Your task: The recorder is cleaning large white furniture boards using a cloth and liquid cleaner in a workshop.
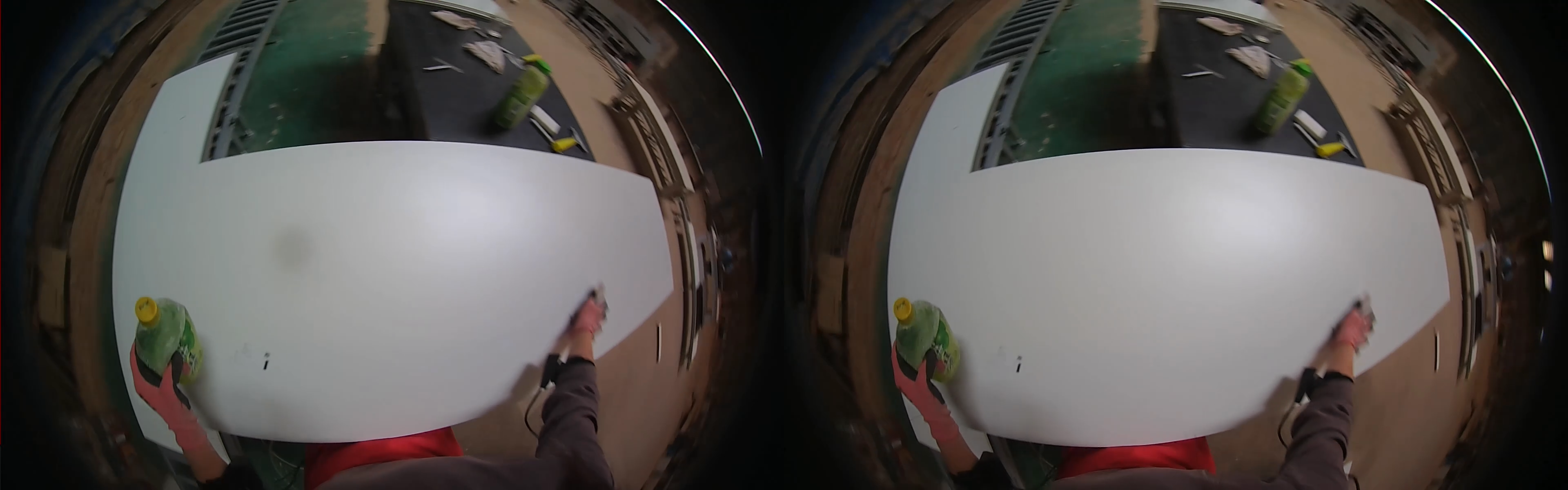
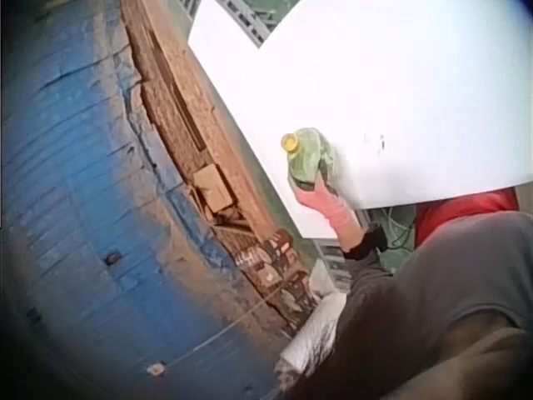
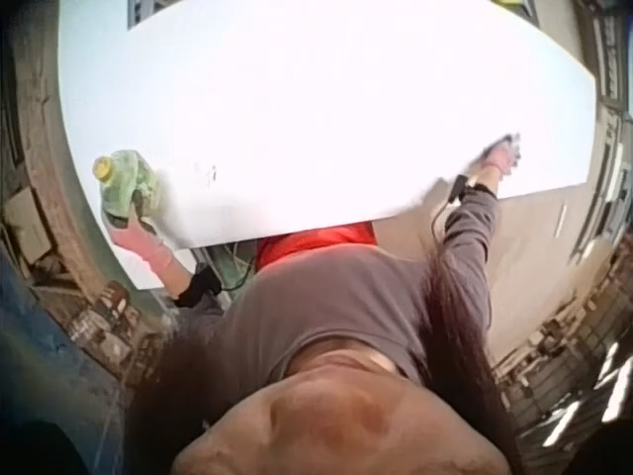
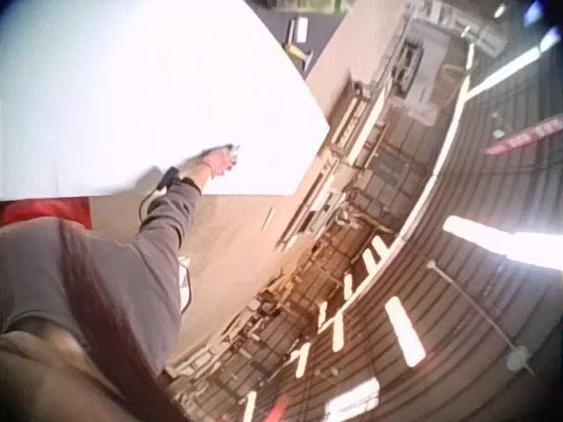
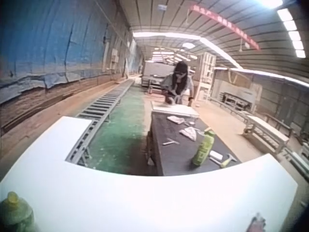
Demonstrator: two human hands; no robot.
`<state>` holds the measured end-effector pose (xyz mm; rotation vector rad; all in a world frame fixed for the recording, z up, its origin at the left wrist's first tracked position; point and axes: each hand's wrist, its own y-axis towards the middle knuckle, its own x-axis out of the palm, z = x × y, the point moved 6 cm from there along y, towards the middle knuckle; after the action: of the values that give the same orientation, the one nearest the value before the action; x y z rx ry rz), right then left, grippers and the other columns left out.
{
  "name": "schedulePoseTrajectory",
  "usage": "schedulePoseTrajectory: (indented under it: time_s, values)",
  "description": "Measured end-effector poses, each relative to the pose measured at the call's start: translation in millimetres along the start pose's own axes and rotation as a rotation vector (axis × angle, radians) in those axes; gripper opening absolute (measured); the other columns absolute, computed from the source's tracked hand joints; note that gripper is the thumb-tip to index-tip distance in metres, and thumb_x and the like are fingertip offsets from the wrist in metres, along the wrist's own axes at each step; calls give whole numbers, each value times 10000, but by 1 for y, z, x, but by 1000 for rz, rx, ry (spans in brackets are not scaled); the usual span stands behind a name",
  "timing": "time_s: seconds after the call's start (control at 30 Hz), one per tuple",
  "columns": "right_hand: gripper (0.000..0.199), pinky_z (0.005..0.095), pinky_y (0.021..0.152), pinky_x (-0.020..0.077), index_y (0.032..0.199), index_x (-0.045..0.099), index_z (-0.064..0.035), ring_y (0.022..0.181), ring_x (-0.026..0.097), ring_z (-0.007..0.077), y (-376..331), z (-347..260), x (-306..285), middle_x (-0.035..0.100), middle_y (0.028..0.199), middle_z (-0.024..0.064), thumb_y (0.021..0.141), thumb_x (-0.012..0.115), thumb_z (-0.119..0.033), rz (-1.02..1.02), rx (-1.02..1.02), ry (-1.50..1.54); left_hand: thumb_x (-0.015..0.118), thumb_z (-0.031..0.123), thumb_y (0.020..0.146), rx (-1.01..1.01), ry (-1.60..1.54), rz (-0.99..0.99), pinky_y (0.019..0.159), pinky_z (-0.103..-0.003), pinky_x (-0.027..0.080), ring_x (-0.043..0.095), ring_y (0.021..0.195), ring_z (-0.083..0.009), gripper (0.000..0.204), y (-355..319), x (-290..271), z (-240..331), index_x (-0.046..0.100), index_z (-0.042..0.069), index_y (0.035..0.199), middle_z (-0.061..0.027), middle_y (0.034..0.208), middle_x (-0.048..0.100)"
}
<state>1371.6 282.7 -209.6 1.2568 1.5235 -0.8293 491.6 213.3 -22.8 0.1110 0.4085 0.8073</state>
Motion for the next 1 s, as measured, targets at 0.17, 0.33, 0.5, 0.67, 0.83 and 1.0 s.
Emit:
schedulePoseTrajectory:
  time_s: [0.17,0.33,0.5,0.67,0.83,1.0]
  values:
    - [705,574,1008,201,1364,298,-157,1303,276,293,21,-7,16,319,1408,87,845,263,-632,81,121,-182,483,59,814,-21,162,341,955,-320,371,489,1074,-228,428,-4,-43,-28,434,-52,1224,-155,1170,500]
    - [530,540,992,268,1329,347,-129,1214,384,340,-120,-259,92,399,1327,146,888,383,-422,-121,-679,-84,444,49,854,151,725,411,982,-352,346,443,1144,-274,380,-46,-108,-41,427,-58,1219,-200,1252,430]
    - [459,411,1043,245,1242,460,-67,1214,380,286,-459,-409,90,453,1284,135,829,511,-263,-252,-1478,190,492,61,837,297,1179,367,968,-383,356,460,1135,-317,379,-118,-153,-52,468,9,1212,-215,1253,432]
    - [352,362,1025,297,1086,535,-30,1161,431,253,-798,-324,28,518,1178,131,810,515,-248,-382,-1959,734,589,126,793,-171,793,774,966,-388,376,464,1139,-314,476,-185,-215,-97,470,31,1244,-196,1231,470]
    - [369,411,1107,171,1179,486,-61,1250,342,263,-951,-92,-21,441,1293,97,845,464,-217,-1326,-2316,646,627,173,800,-307,554,858,905,-400,435,494,1102,-339,406,-197,-228,-93,536,53,1178,-202,1232,470]
    - [479,498,1104,74,1220,479,-99,1325,228,272,-944,-91,-53,329,1391,103,810,524,-341,-1328,-2592,363,646,192,806,24,1072,474,938,-431,403,453,1146,-368,424,-171,-206,-74,510,101,1198,-235,1265,426]
